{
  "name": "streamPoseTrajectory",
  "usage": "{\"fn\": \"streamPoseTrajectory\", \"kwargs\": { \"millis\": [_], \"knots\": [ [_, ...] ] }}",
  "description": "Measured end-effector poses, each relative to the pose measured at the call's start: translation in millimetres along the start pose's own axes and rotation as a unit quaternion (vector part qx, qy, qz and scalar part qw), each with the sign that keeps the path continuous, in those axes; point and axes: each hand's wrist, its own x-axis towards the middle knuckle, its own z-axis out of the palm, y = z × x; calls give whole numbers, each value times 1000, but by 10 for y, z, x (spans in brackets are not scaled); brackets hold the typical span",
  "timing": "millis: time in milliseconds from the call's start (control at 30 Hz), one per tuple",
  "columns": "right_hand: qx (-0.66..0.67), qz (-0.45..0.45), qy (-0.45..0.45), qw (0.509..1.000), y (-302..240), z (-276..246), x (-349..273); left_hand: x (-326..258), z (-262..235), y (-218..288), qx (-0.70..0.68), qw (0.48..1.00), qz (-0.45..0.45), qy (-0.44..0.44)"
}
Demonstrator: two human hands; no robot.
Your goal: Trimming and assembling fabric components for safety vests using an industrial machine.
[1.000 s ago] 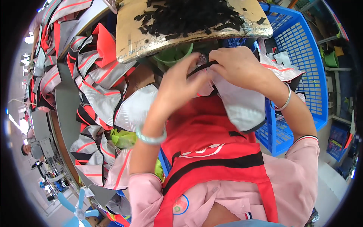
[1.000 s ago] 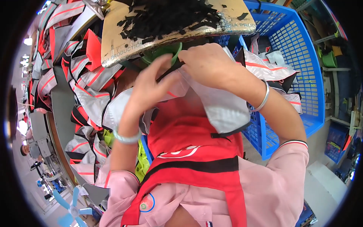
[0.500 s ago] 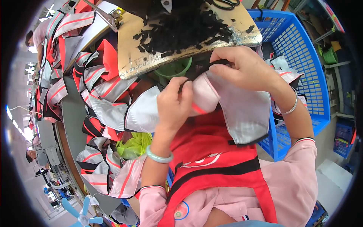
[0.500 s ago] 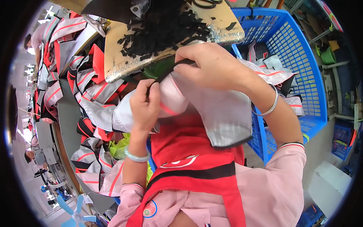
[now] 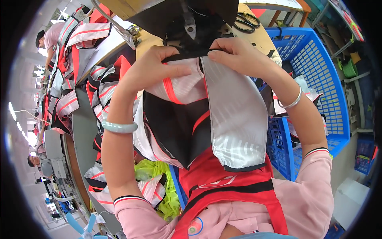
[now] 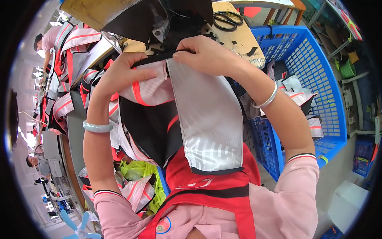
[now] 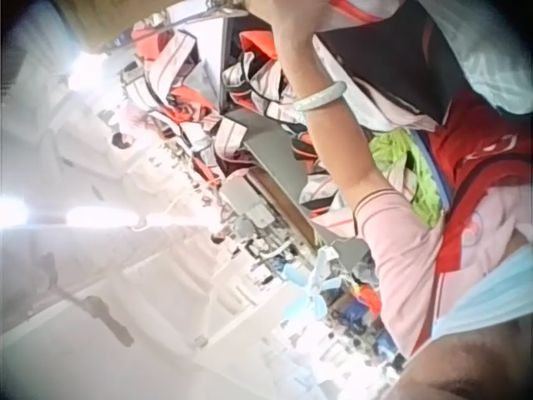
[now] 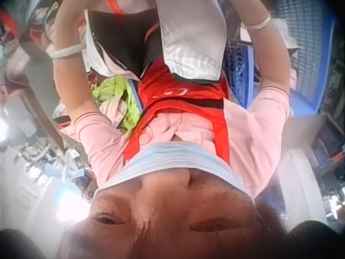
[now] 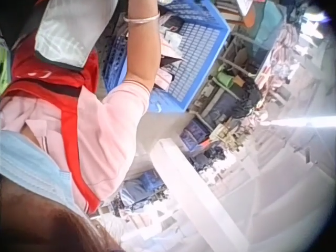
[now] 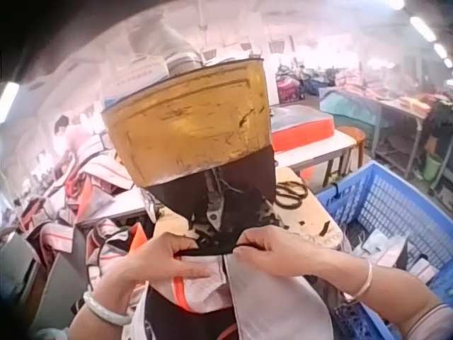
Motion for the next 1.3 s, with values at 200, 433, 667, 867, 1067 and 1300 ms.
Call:
{"fn": "streamPoseTrajectory", "kwargs": {
  "millis": [200,433,667,867,1067,1300],
  "knots": [
    [14,11,3,1000,154,-10,270,319,-80,-304,-45,999,3,-16],
    [-8,27,13,1000,125,-59,400,407,-110,-304,-64,998,-15,-10],
    [-56,7,54,997,111,-240,339,343,-125,-316,-104,994,1,28],
    [-66,-116,-59,989,138,-163,-374,-86,91,-359,-53,997,7,-51],
    [-136,-246,-148,948,-299,910,-1190,-150,894,-150,13,970,62,-234],
    [-491,-191,-170,833,-196,1173,-1029,-94,1292,14,-73,958,77,-268]
  ]
}}
